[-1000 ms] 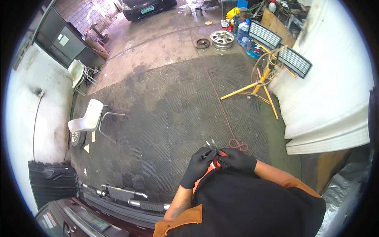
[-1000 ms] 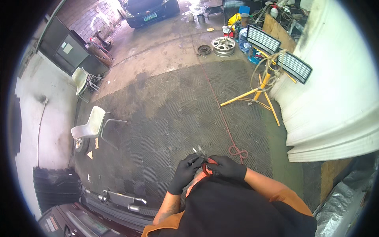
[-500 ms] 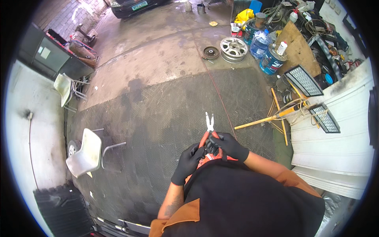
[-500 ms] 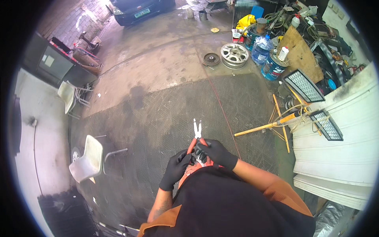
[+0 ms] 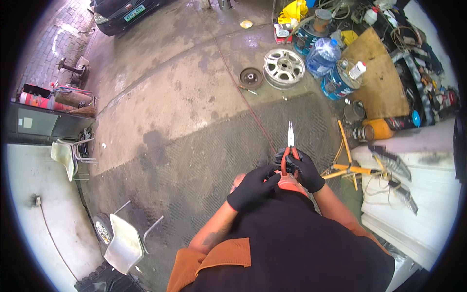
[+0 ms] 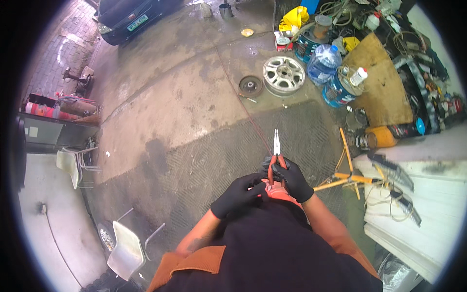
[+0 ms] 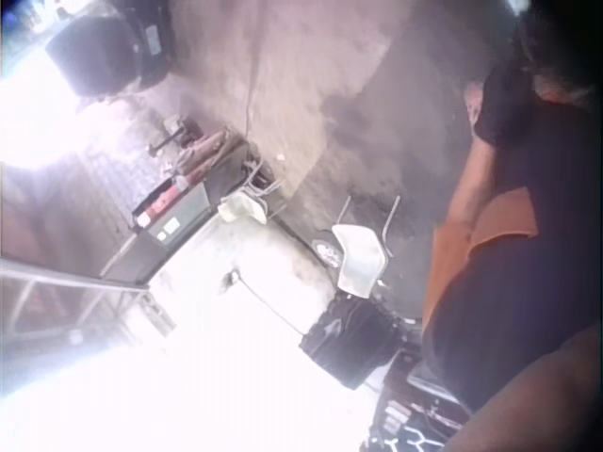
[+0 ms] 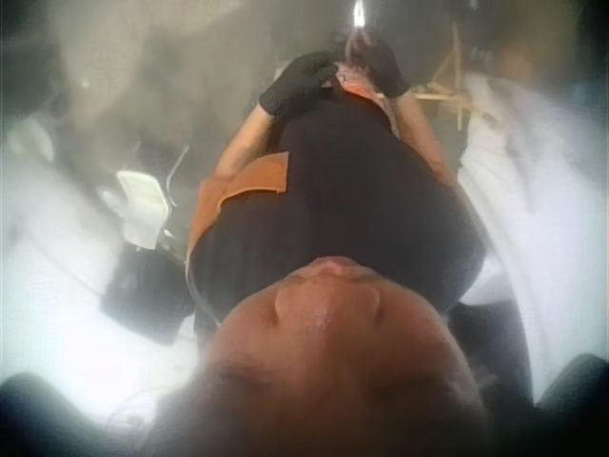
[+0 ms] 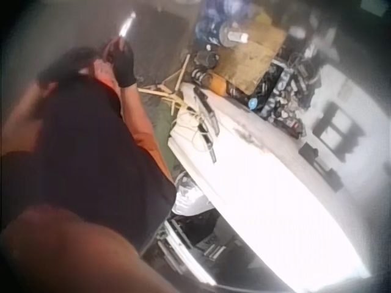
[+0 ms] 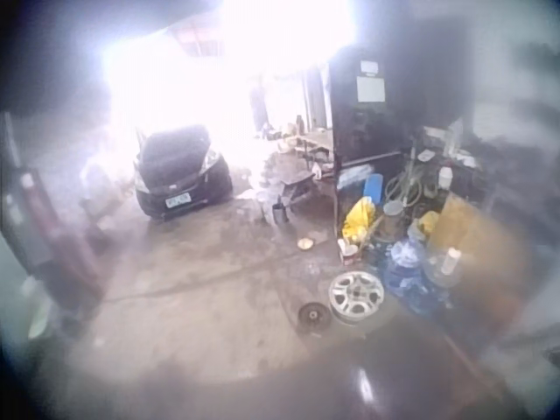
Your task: The person walks through a cluttered garage and sits on the floor to work on a detached wheel hub. Using pliers and a screwdriver, they manipulate a small metal clip on the hub assembly.
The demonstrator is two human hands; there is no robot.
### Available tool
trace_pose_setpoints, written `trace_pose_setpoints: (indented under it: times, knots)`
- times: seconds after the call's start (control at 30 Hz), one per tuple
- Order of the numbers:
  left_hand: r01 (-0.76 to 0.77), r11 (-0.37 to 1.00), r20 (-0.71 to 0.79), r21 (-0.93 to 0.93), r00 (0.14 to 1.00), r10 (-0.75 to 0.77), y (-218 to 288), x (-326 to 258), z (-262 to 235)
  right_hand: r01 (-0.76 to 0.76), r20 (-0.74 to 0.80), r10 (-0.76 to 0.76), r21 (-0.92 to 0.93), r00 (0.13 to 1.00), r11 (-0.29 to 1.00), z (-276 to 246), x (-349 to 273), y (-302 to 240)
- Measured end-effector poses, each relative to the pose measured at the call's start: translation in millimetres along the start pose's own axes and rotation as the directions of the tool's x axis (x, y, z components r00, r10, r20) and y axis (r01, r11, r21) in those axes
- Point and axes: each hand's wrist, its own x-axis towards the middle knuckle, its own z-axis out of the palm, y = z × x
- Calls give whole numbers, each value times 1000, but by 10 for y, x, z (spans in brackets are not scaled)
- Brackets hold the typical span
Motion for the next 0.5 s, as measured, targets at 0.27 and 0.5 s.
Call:
trace_pose_setpoints:
  times: [0.27, 0.5]
  knots:
    - [119, 972, -140, -204, 979, -149, -399, 1950, -1621, -232, -16, 235, -225, 972, 946, -680, 2584, -789]
    - [-40, 974, -282, -225, 959, -26, -2224, 4647, -2358, -479, -285, 410, -244, 866, 843, -1849, 4965, 106]
